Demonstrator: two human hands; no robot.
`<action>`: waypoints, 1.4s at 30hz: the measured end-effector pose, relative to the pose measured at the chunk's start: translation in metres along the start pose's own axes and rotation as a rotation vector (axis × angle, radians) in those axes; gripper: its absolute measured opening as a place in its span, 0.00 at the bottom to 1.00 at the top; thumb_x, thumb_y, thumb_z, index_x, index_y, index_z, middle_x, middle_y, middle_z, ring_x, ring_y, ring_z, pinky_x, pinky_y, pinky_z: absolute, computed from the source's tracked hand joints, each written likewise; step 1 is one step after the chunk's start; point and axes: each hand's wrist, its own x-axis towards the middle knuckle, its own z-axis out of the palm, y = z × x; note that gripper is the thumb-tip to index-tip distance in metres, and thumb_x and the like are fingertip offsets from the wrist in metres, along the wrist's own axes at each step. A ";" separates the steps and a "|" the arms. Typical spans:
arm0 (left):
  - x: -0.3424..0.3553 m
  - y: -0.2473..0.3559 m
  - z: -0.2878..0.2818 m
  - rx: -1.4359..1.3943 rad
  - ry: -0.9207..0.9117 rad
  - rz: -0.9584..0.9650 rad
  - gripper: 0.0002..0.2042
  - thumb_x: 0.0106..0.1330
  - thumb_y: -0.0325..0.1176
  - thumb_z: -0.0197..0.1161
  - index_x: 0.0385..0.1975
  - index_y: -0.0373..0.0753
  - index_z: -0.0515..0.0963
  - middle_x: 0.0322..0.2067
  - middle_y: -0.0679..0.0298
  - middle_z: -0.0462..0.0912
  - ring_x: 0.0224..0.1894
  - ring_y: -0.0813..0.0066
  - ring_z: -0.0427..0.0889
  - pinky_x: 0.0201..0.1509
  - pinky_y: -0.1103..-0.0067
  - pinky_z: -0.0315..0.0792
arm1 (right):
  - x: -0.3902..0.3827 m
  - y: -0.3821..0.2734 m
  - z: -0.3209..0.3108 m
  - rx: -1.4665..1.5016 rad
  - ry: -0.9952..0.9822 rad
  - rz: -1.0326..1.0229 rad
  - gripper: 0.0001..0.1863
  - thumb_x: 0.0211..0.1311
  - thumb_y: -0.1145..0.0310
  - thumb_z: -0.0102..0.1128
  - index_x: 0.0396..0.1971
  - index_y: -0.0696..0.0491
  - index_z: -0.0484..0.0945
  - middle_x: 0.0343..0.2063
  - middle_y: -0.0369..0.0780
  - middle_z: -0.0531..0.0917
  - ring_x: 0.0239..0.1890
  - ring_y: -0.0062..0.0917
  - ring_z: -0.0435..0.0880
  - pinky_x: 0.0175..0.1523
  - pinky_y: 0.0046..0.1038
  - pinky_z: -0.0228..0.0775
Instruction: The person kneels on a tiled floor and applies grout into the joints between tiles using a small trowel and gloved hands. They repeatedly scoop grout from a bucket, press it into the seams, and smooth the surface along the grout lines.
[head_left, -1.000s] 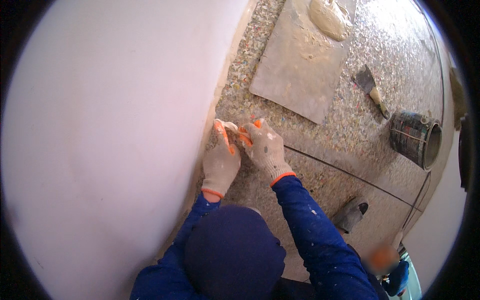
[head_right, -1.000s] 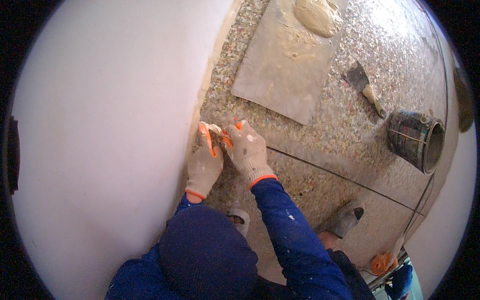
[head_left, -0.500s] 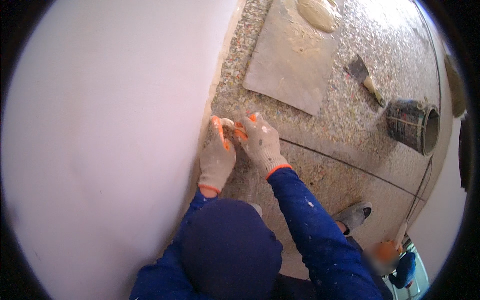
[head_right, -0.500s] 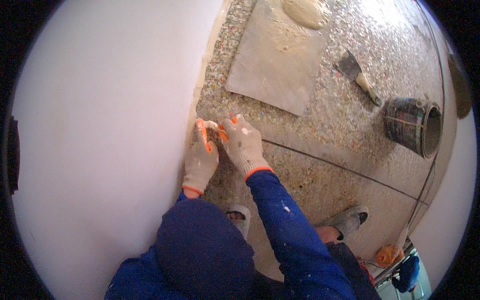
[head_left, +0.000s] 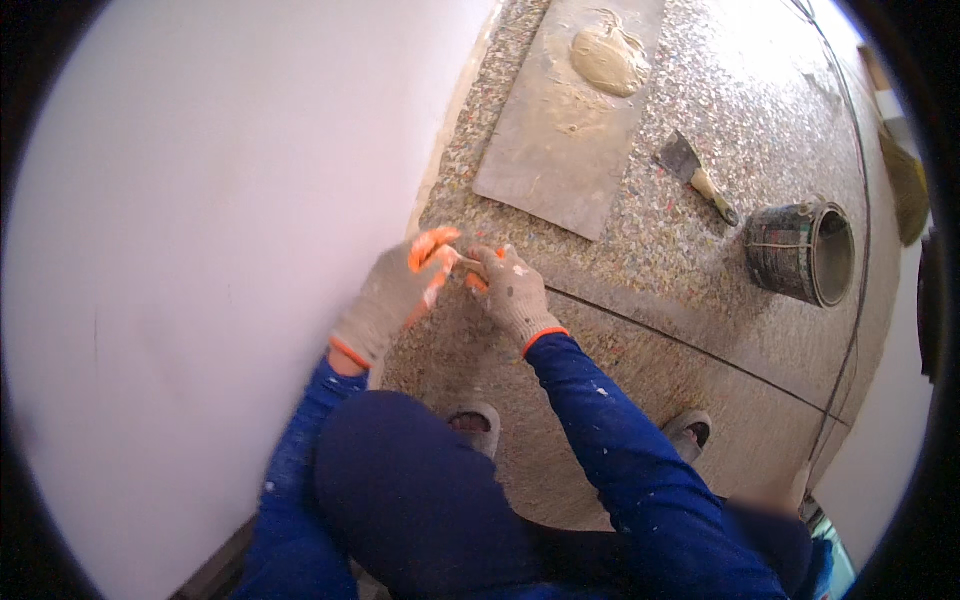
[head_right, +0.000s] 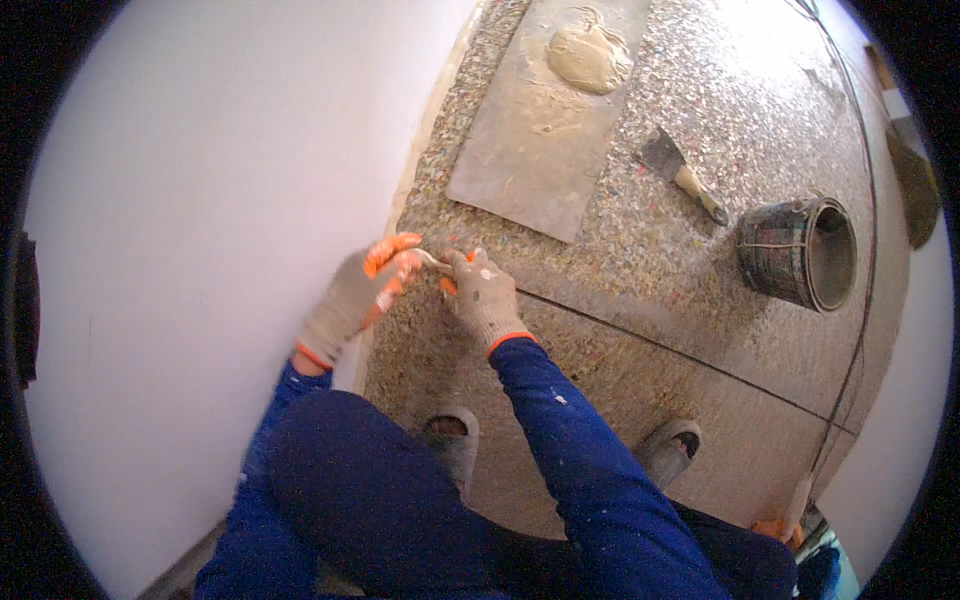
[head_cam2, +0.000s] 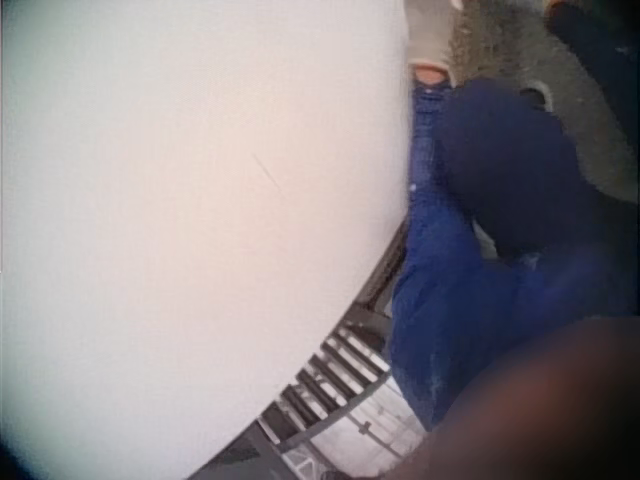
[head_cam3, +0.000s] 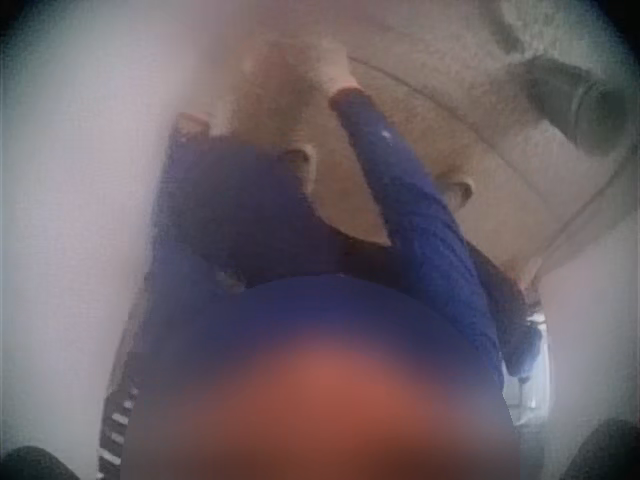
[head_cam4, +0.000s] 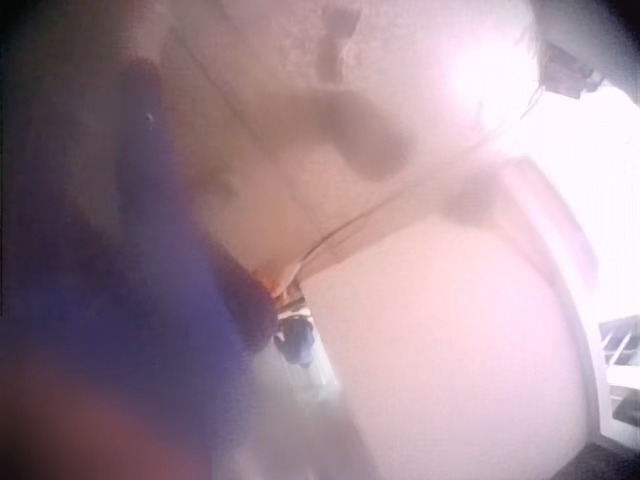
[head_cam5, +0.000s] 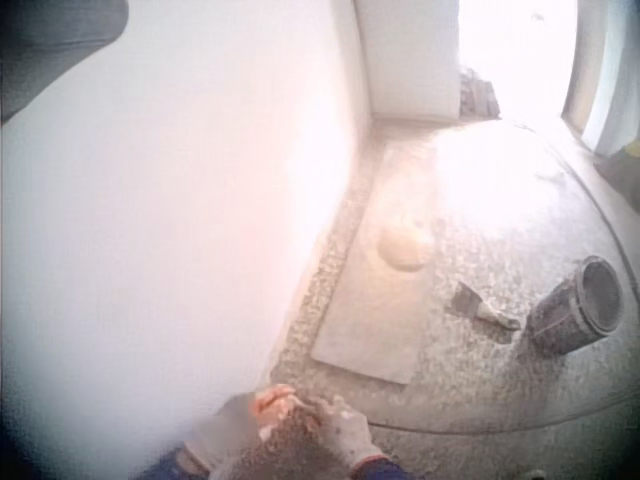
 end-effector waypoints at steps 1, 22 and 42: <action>0.001 0.016 -0.009 0.053 -0.051 0.122 0.19 0.77 0.39 0.52 0.62 0.39 0.74 0.37 0.67 0.84 0.32 0.79 0.77 0.37 0.78 0.75 | 0.001 0.001 0.001 -0.008 0.025 -0.022 0.13 0.66 0.59 0.63 0.47 0.46 0.80 0.44 0.44 0.80 0.46 0.42 0.85 0.46 0.43 0.79; 0.039 -0.091 0.140 0.972 0.476 -0.362 0.38 0.70 0.31 0.56 0.79 0.52 0.48 0.78 0.61 0.50 0.77 0.53 0.55 0.74 0.54 0.59 | 0.012 0.025 -0.005 -0.052 -0.042 -0.079 0.14 0.67 0.60 0.59 0.45 0.52 0.82 0.45 0.48 0.83 0.45 0.43 0.88 0.48 0.44 0.81; 0.039 -0.114 0.164 0.951 0.658 -0.199 0.32 0.74 0.37 0.50 0.77 0.41 0.52 0.77 0.57 0.53 0.79 0.55 0.51 0.80 0.58 0.45 | 0.000 0.035 -0.019 -0.025 -0.040 -0.072 0.12 0.65 0.62 0.60 0.42 0.51 0.83 0.42 0.49 0.86 0.44 0.44 0.88 0.46 0.44 0.81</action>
